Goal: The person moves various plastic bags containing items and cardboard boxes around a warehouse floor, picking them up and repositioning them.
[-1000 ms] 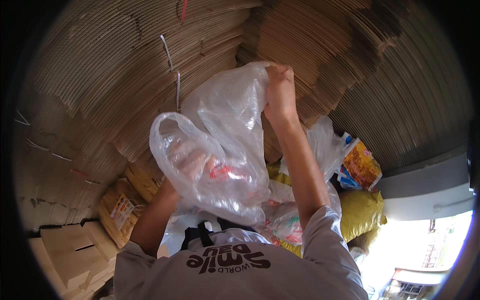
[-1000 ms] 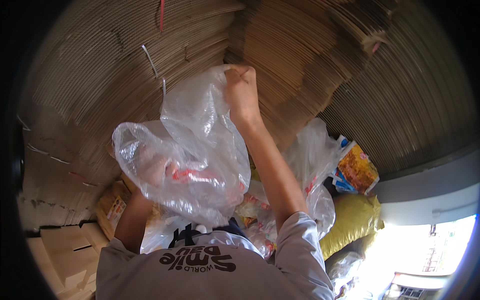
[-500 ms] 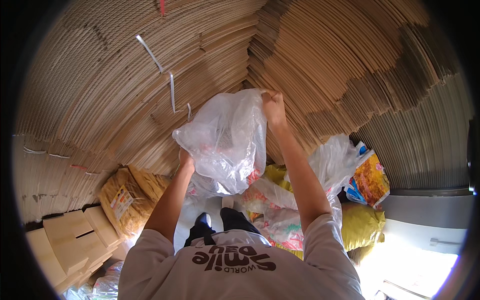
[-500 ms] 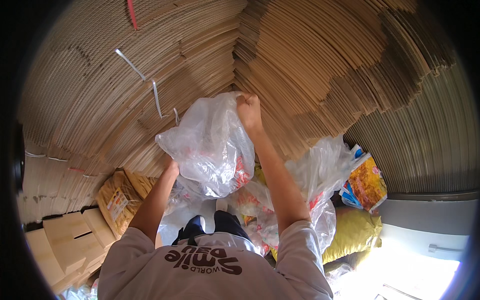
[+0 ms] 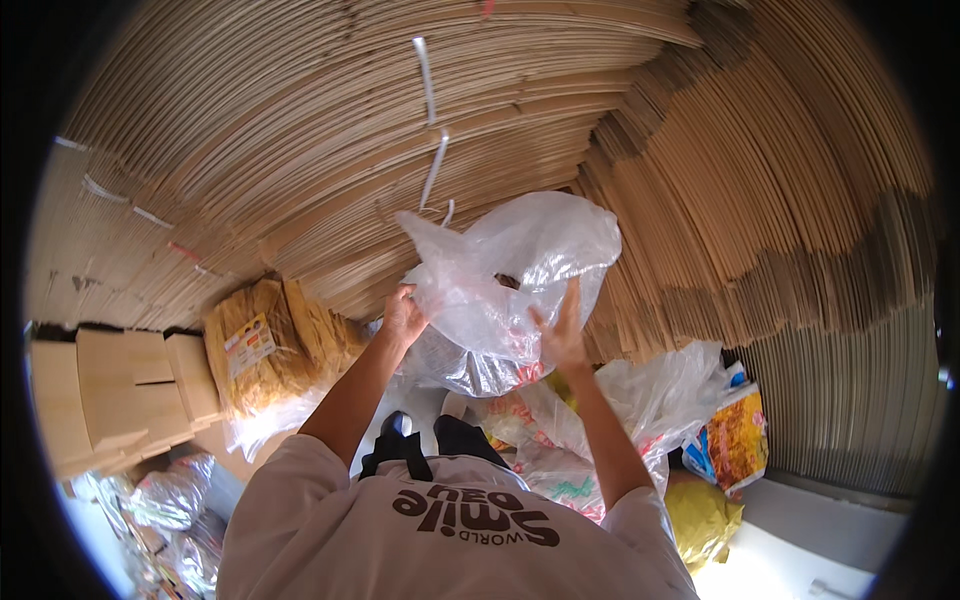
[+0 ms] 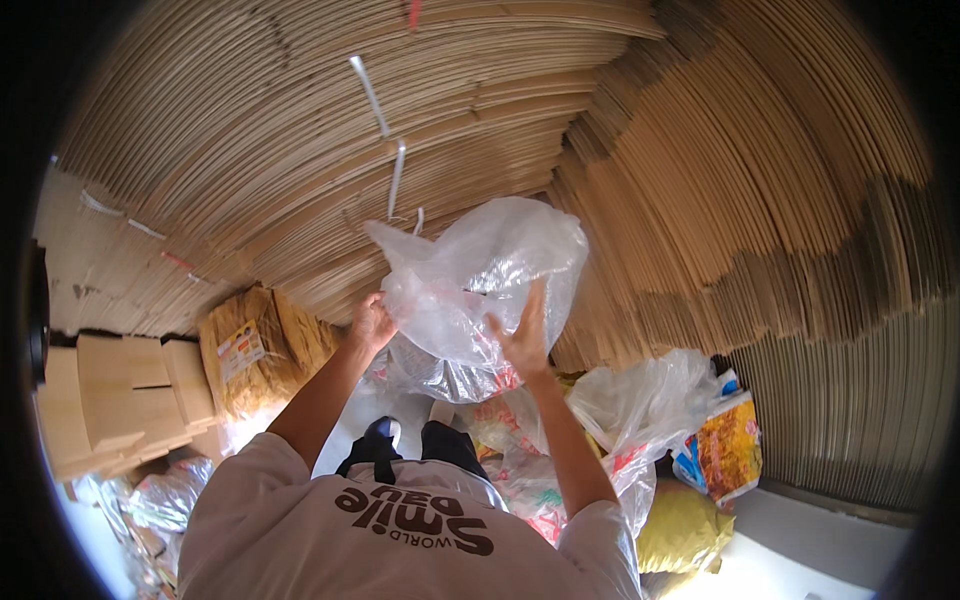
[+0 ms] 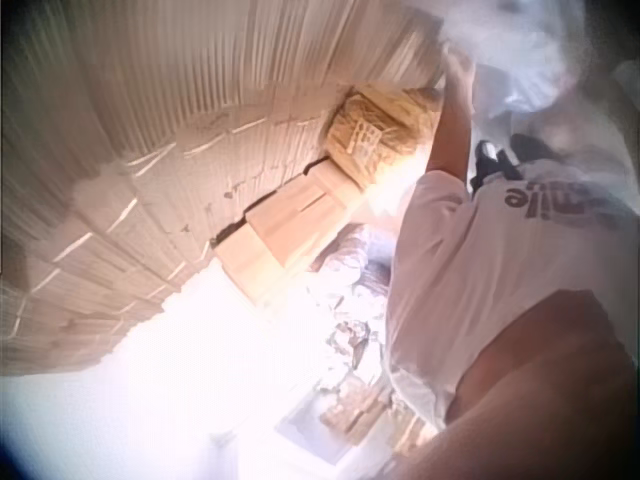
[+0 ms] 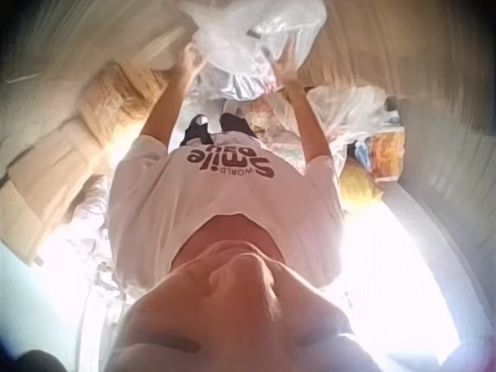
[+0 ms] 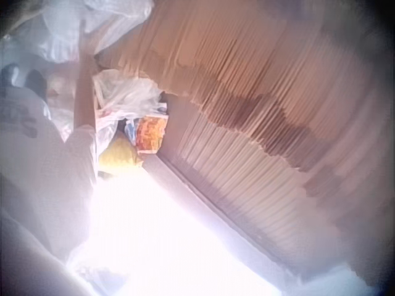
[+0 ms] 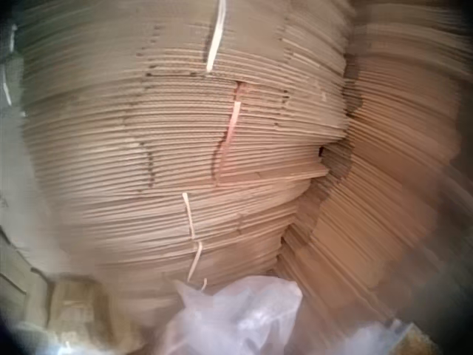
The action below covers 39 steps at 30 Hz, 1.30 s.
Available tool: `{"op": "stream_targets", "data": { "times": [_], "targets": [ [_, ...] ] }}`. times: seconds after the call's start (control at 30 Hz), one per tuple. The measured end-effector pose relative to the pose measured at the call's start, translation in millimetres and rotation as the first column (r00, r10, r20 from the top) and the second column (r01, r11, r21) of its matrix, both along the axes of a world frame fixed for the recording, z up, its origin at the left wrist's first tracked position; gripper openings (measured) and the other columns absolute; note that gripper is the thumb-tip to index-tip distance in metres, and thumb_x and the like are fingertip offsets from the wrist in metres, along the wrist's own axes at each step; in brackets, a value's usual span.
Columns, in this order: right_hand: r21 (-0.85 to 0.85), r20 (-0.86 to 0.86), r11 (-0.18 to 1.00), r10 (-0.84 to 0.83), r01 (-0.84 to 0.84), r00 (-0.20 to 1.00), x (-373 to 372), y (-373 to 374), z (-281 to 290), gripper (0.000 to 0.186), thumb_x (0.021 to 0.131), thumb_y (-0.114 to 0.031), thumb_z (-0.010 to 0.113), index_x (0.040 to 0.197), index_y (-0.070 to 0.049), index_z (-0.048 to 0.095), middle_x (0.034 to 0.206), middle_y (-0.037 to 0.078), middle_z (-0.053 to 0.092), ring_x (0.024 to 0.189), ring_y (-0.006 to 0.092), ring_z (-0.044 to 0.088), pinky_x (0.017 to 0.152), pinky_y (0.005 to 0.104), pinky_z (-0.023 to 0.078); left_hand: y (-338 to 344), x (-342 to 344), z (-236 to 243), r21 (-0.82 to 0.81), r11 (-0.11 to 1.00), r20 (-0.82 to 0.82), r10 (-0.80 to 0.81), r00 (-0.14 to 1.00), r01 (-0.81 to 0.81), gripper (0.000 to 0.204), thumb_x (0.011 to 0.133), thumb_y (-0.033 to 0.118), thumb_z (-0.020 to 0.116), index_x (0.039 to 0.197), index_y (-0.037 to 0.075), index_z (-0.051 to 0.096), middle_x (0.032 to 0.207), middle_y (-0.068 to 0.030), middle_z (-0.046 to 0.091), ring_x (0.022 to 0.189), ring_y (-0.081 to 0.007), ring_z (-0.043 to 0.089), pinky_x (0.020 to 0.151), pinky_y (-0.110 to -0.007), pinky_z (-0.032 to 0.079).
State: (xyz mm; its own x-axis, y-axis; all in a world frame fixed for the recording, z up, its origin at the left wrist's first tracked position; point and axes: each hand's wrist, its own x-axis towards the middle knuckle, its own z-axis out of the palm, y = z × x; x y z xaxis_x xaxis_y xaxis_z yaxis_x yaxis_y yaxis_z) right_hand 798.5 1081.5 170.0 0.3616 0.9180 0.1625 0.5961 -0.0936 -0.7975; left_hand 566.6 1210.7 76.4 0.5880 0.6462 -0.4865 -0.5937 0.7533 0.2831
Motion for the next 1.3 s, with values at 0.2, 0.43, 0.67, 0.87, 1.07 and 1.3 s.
{"op": "stream_targets", "data": {
  "times": [0.2, 0.43, 0.67, 0.87, 1.07, 1.3],
  "targets": [
    [-0.182, 0.018, 0.922, 0.35, -0.341, 0.937, -88.4, 8.4, -62.1, 0.083, 0.058, -0.026, 0.066, 0.12, 0.001, 0.019, 0.122, 0.028, 0.012, 0.111, 0.0399, 0.019, 0.091, 0.0392, 0.022, -16.3, -61.3, -3.6, -0.03, 0.981, 0.016, 0.192, 0.981, -0.192, 0.049, 0.072, 0.016, 0.044, 0.116, 0.008, 0.024, 0.111, -0.0128, 0.037, 0.104, -0.0255, 0.035, 0.089, -0.037, 0.028],
    [-0.007, 0.386, 0.842, 0.499, -0.539, 0.776, -70.6, 80.4, -227.6, 0.044, 0.067, -0.023, 0.055, 0.105, -0.004, 0.043, 0.105, 0.018, 0.043, 0.1, 0.0337, 0.037, 0.088, 0.039, 0.027, -130.2, -178.1, 31.0, 0.069, 0.996, -0.339, 0.083, 0.937, -0.064, 0.051, 0.082, 0.024, 0.034, 0.124, 0.018, 0.006, 0.115, -0.0151, 0.038, 0.103, -0.0276, 0.04, 0.082, -0.037, 0.036],
    [-0.14, 0.172, 0.907, 0.417, -0.397, 0.892, -113.9, 61.9, -207.4, 0.037, 0.07, -0.024, 0.047, 0.103, -0.008, 0.047, 0.102, 0.015, 0.048, 0.099, 0.0288, 0.042, 0.085, 0.04, 0.029, -390.4, -383.4, -73.3, -0.211, 0.658, -0.797, 0.312, 0.517, -0.723, 0.051, 0.073, 0.017, 0.042, 0.119, 0.015, 0.02, 0.098, -0.0111, 0.05, 0.079, -0.0268, 0.054, 0.065, -0.035, 0.044],
    [-0.275, 0.44, 0.946, 0.28, -0.169, 0.853, -170.1, -34.5, -117.9, 0.077, 0.063, -0.015, 0.055, 0.122, 0.0, 0.008, 0.124, 0.026, 0.007, 0.115, 0.039, 0.008, 0.093, 0.0427, 0.012, -544.3, -436.6, -95.7, -0.294, 0.399, -0.85, 0.305, 0.429, -0.868, 0.02, 0.067, 0.013, 0.039, 0.087, 0.01, 0.038, 0.094, -0.0071, 0.051, 0.078, -0.0271, 0.054, 0.061, -0.034, 0.044],
    [-0.366, 0.332, 0.902, 0.354, -0.227, 0.874, -198.3, -136.7, -178.9, 0.081, 0.06, -0.015, 0.057, 0.122, 0.0, 0.007, 0.125, 0.026, 0.003, 0.116, 0.0398, 0.005, 0.094, 0.0417, 0.012, -588.3, -461.6, -109.1, -0.368, 0.422, -0.667, 0.501, 0.551, -0.829, 0.026, 0.075, 0.02, 0.038, 0.098, 0.009, 0.036, 0.099, -0.0112, 0.049, 0.083, -0.0314, 0.052, 0.065, -0.037, 0.044],
    [-0.69, -0.141, 0.538, 0.556, -0.484, 0.819, -289.5, -203.0, -242.2, 0.052, 0.061, -0.019, 0.056, 0.106, 0.001, 0.042, 0.104, 0.02, 0.044, 0.096, 0.0273, 0.043, 0.082, 0.0337, 0.033, -601.5, -545.6, -66.5, -0.152, 0.606, -0.632, 0.548, 0.548, -0.781, 0.047, 0.072, 0.014, 0.044, 0.116, 0.009, 0.027, 0.104, -0.0159, 0.047, 0.083, -0.028, 0.053, 0.065, -0.034, 0.045]
  ]
}}
